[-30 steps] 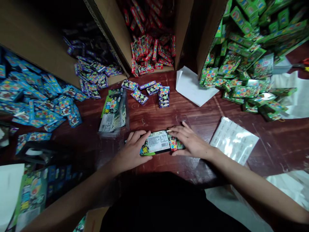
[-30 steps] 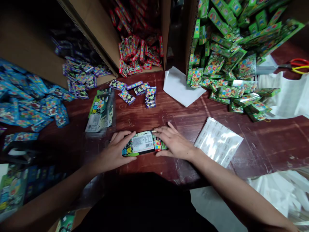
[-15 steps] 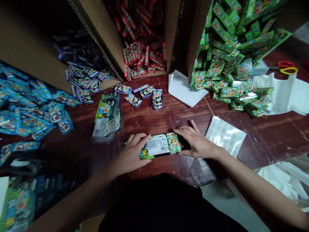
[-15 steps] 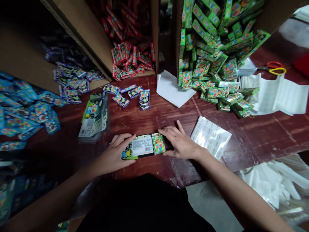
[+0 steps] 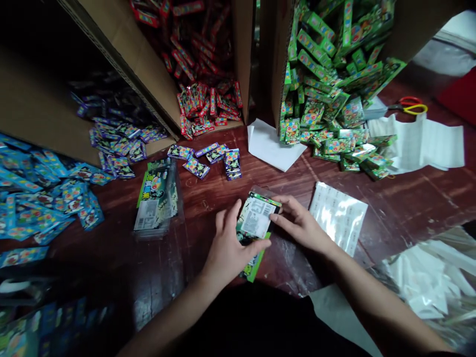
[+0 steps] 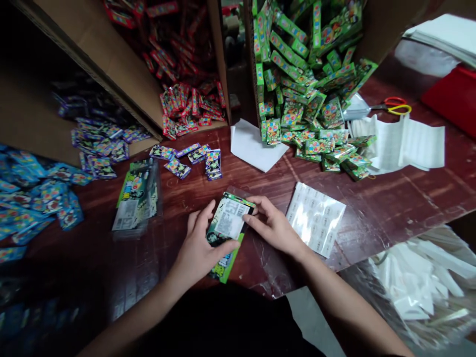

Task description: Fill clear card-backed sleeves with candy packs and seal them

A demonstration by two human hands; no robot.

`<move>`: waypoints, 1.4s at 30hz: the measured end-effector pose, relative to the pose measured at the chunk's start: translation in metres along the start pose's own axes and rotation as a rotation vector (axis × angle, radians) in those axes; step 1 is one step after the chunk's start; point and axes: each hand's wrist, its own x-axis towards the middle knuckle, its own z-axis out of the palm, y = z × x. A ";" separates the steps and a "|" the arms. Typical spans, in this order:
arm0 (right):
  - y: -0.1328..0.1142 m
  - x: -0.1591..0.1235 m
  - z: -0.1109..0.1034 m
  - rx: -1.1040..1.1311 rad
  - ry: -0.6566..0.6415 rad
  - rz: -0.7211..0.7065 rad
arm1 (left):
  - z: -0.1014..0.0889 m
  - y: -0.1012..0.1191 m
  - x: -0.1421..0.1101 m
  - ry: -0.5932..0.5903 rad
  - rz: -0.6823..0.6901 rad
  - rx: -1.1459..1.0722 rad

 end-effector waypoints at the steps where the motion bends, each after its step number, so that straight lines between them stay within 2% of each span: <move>1: 0.001 0.001 -0.001 0.018 -0.002 0.010 | 0.003 0.002 0.006 -0.029 0.007 -0.100; 6: 0.006 -0.002 -0.013 0.042 -0.032 0.079 | 0.008 -0.002 0.024 -0.229 -0.018 -0.494; 11: 0.004 -0.013 -0.008 0.006 -0.045 0.138 | 0.008 -0.015 0.021 -0.327 -0.052 -0.585; 13: 0.005 -0.017 0.001 0.005 0.010 0.137 | 0.007 -0.020 0.021 -0.346 -0.049 -0.589; 15: 0.006 -0.022 0.013 0.078 0.144 0.130 | 0.004 -0.023 0.021 -0.338 -0.047 -0.577; 18: 0.008 -0.028 0.029 0.228 0.308 0.154 | -0.001 -0.024 0.022 -0.239 -0.053 -0.488; 22: 0.003 -0.030 0.036 0.169 0.257 0.208 | -0.001 -0.023 0.024 -0.110 -0.027 -0.427; 26: -0.002 -0.030 0.034 0.140 0.234 0.152 | 0.000 -0.020 0.026 -0.035 -0.091 -0.566; 29: -0.004 -0.031 0.033 0.162 0.279 0.127 | -0.004 -0.017 0.029 -0.104 -0.117 -0.583; 33: -0.011 -0.030 0.029 0.063 0.214 0.156 | -0.016 -0.012 0.032 -0.215 -0.106 -0.504; 36: -0.021 -0.024 0.026 0.068 0.216 0.236 | -0.021 -0.006 0.035 -0.255 -0.117 -0.498; 42: -0.034 -0.009 0.022 0.232 0.242 0.430 | -0.027 0.000 0.050 -0.339 -0.164 -0.420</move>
